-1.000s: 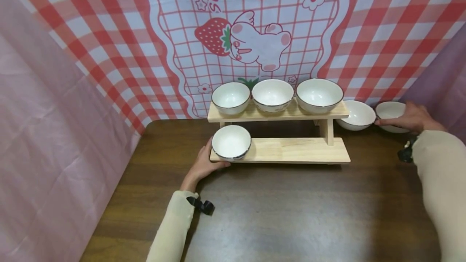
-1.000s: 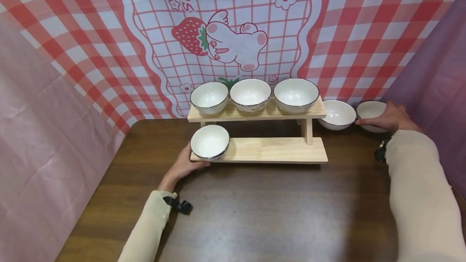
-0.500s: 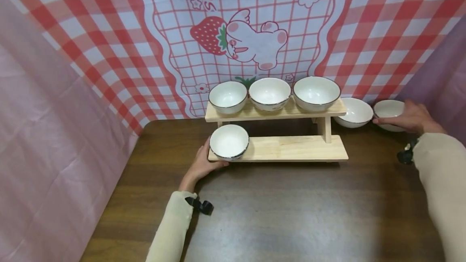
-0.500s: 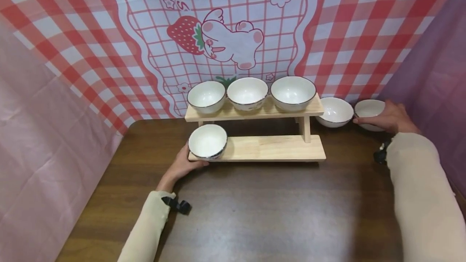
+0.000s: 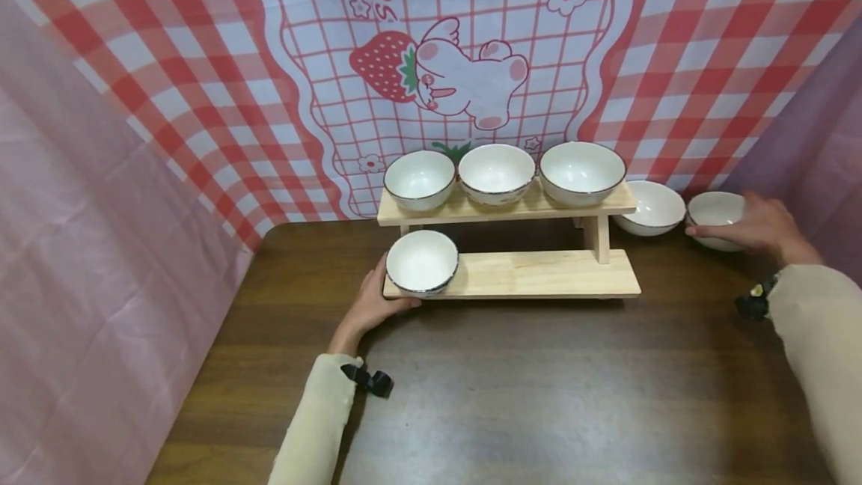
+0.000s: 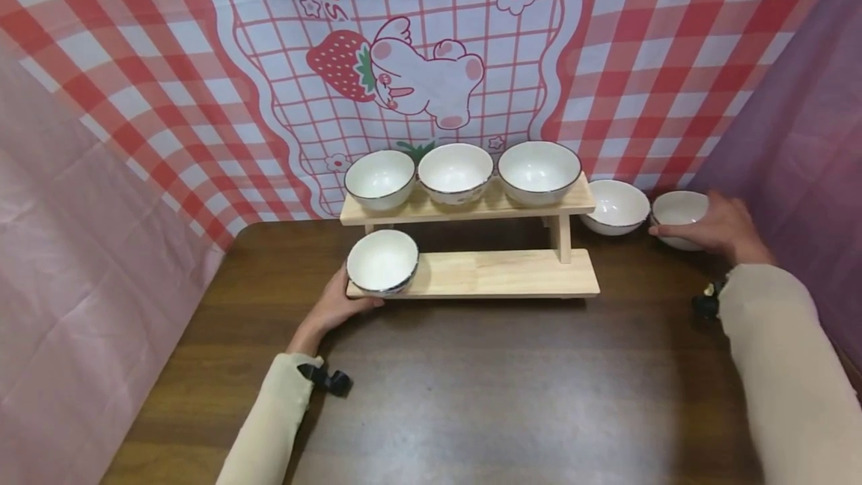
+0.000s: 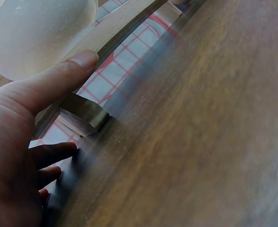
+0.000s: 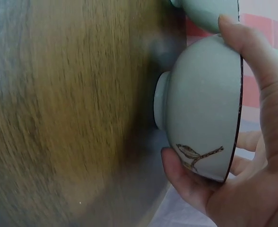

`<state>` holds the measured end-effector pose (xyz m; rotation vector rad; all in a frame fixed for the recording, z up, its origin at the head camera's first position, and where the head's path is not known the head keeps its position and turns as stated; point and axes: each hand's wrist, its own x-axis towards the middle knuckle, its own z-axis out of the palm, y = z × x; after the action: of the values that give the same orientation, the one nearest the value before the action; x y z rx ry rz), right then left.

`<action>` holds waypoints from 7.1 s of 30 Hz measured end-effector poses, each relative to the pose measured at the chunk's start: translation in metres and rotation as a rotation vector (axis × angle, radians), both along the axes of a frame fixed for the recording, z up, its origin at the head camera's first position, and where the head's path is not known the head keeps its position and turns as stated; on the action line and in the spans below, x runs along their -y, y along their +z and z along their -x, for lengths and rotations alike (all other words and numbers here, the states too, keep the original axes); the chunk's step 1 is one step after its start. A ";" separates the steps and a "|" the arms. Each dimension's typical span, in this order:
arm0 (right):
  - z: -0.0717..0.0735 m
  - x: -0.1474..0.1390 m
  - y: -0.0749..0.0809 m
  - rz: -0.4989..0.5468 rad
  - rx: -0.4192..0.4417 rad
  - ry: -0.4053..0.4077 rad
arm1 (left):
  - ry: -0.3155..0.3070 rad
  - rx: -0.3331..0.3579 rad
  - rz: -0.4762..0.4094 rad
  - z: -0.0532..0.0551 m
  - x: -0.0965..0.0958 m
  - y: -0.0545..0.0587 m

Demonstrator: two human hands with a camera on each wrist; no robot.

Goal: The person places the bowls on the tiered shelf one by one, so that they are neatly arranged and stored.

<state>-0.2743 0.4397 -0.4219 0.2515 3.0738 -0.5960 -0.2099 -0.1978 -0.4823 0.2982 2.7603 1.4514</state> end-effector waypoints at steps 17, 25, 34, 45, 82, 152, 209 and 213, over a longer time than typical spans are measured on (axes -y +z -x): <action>-0.019 0.009 -0.003 0.035 -0.066 -0.028 | -0.003 -0.008 -0.011 0.001 0.000 -0.002; -0.029 0.016 -0.004 0.087 -0.072 -0.002 | -0.021 -0.043 -0.039 0.001 0.000 -0.001; -0.038 0.022 -0.005 0.072 -0.147 0.033 | -0.012 -0.032 -0.035 0.001 0.000 -0.001; -0.056 0.039 0.002 0.085 -0.179 0.061 | 0.003 0.001 -0.023 0.000 -0.001 0.000; -0.102 0.127 0.043 0.118 -0.198 0.214 | -0.004 -0.010 -0.032 -0.001 -0.001 0.002; -0.078 0.296 0.033 0.216 -0.128 0.483 | -0.001 -0.003 -0.012 -0.001 -0.001 0.000; -0.077 0.307 0.035 0.255 -0.160 0.515 | 0.004 0.013 -0.010 -0.002 -0.001 0.002; -0.082 0.299 0.037 0.245 -0.176 0.518 | 0.008 0.022 -0.009 -0.003 -0.001 0.002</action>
<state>-0.1920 0.1405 -0.3850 -0.6066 2.9800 -0.9791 -0.2073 -0.1966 -0.4803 0.2704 2.7422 1.4601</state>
